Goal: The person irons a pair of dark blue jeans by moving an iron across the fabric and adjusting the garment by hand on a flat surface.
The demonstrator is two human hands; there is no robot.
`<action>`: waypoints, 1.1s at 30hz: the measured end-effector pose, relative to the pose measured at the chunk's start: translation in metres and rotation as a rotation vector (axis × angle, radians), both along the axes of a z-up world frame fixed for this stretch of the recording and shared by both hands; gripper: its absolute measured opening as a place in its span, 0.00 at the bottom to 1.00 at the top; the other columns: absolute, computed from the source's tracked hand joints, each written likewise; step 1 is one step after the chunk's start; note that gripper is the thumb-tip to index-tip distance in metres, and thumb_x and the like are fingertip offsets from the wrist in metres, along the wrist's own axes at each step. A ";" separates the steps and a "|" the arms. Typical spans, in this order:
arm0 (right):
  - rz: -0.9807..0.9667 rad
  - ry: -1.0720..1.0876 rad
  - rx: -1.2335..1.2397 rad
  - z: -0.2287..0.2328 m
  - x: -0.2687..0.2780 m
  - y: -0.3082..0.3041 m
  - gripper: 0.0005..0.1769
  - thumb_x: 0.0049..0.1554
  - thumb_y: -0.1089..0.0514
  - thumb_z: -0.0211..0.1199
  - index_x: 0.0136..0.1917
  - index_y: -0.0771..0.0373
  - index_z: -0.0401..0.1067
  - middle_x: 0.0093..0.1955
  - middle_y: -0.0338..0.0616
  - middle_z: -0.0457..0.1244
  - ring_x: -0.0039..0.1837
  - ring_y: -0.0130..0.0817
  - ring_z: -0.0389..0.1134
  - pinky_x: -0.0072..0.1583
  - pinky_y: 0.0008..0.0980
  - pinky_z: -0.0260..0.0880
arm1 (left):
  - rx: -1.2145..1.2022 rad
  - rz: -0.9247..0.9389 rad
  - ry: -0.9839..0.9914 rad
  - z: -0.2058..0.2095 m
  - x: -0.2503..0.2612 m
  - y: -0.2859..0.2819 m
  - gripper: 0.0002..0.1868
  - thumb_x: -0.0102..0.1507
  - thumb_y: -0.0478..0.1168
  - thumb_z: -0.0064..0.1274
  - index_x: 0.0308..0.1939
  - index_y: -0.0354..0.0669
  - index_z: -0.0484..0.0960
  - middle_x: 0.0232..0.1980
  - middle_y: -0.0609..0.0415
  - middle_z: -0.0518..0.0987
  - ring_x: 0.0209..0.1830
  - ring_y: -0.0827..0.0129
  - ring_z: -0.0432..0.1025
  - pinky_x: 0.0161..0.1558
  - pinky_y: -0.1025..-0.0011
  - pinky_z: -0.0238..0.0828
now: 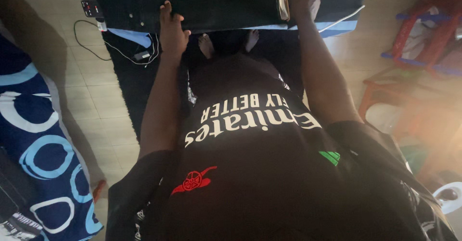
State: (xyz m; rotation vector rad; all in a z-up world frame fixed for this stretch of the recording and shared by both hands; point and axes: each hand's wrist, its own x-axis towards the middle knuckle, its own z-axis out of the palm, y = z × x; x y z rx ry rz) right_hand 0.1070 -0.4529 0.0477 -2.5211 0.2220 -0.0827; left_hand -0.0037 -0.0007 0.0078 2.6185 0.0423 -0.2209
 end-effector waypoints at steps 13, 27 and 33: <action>0.084 0.022 0.011 0.046 -0.011 -0.027 0.24 0.57 0.52 0.66 0.65 0.59 0.73 0.56 0.59 0.71 0.58 0.60 0.72 0.58 0.53 0.71 | -0.001 0.035 0.091 0.005 0.010 -0.005 0.25 0.57 0.39 0.73 0.54 0.40 0.79 0.83 0.41 0.50 0.83 0.44 0.45 0.70 0.52 0.66; 0.026 0.129 -0.085 0.041 -0.013 -0.072 0.19 0.53 0.50 0.74 0.54 0.60 0.76 0.50 0.55 0.73 0.53 0.54 0.76 0.55 0.48 0.74 | 0.139 0.090 -0.016 -0.022 0.002 -0.016 0.26 0.56 0.40 0.76 0.55 0.43 0.81 0.83 0.43 0.52 0.82 0.45 0.46 0.74 0.46 0.59; 0.010 0.167 -0.248 0.036 -0.014 -0.083 0.20 0.51 0.48 0.73 0.55 0.57 0.78 0.47 0.58 0.72 0.50 0.59 0.73 0.51 0.53 0.72 | 0.129 0.097 -0.003 -0.018 0.002 -0.017 0.24 0.56 0.38 0.74 0.53 0.43 0.81 0.82 0.42 0.52 0.82 0.45 0.47 0.72 0.46 0.60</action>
